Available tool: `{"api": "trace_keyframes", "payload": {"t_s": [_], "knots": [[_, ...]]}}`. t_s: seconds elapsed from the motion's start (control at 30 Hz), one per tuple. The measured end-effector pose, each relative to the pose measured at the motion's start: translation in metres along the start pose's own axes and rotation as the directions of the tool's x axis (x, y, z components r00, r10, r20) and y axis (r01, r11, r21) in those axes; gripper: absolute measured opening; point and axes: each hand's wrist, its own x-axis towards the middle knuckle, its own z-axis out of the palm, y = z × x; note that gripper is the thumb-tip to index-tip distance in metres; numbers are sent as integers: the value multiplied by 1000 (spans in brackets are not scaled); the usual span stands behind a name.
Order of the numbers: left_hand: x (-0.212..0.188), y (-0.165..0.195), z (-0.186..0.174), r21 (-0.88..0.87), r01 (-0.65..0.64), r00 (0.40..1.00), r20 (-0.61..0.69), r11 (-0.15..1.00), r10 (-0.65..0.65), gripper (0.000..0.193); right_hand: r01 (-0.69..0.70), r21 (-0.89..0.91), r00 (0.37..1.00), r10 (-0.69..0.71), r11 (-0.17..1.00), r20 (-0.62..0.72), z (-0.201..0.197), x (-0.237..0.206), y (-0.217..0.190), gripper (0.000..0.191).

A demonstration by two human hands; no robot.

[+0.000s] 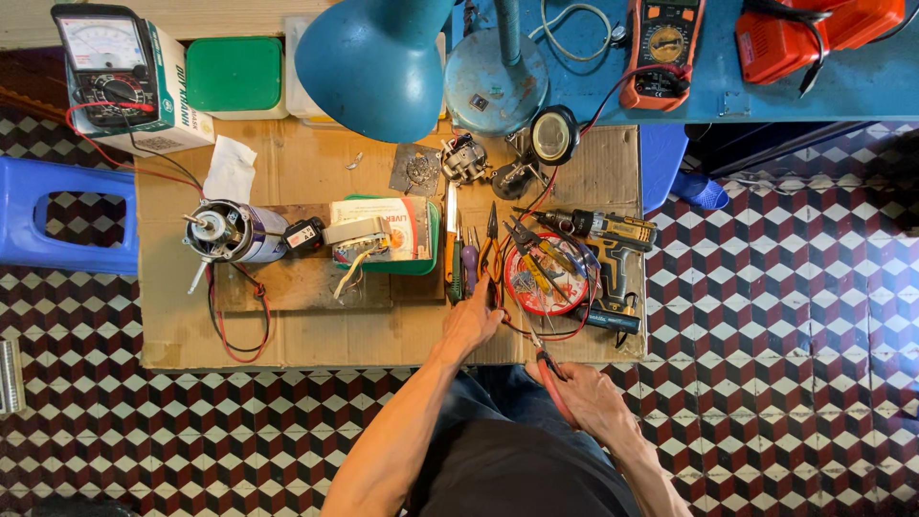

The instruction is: The person works at a cluttered workbench, manipulating a small motor and its wiring. They use pliers to strip wire insulation, a flashlight to illuminate the workspace, and a screwdriver to adjust components. The person also opens a small box to retrieve screws and continues to assemble or repair the motor.

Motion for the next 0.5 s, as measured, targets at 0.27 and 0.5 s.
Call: {"api": "trace_keyframes", "payload": {"t_s": [0.27,0.5], "knots": [[10,-7,-14,-298,237,961,-68,925,-269,99,31,-39,999,-30,999,12,9,6,8,75],[11,3,5,-379,206,979,75,902,-192,97,45,-97,999,-45,994,-6,11,5,4,75]]}}
